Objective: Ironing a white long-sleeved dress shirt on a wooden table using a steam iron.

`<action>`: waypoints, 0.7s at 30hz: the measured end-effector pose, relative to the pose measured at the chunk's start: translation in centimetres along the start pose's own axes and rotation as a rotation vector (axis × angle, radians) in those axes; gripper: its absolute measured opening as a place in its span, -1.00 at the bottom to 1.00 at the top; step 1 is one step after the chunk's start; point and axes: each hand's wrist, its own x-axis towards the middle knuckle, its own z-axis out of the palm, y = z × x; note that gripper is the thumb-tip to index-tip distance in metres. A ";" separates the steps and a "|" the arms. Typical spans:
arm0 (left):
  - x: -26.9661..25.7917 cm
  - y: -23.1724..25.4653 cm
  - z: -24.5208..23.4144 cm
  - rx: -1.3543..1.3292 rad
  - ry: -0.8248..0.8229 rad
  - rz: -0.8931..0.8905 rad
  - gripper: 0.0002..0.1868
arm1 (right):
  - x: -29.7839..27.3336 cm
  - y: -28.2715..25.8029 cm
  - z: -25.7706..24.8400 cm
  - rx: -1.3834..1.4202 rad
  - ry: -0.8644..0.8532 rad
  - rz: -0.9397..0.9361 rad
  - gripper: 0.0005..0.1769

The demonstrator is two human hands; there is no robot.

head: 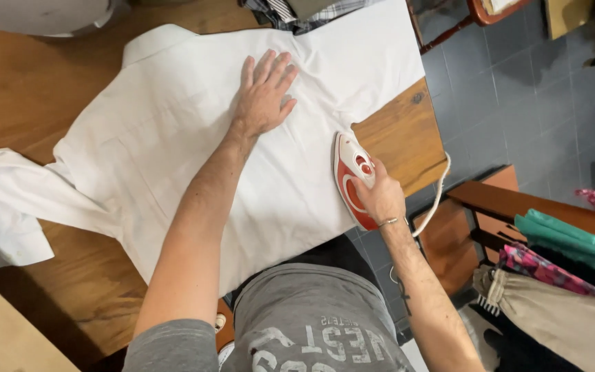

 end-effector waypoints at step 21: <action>-18.1 0.4 3.3 0.059 0.291 -0.536 -0.34 | -2.0 -12.1 6.9 -0.235 -0.172 -0.312 -0.24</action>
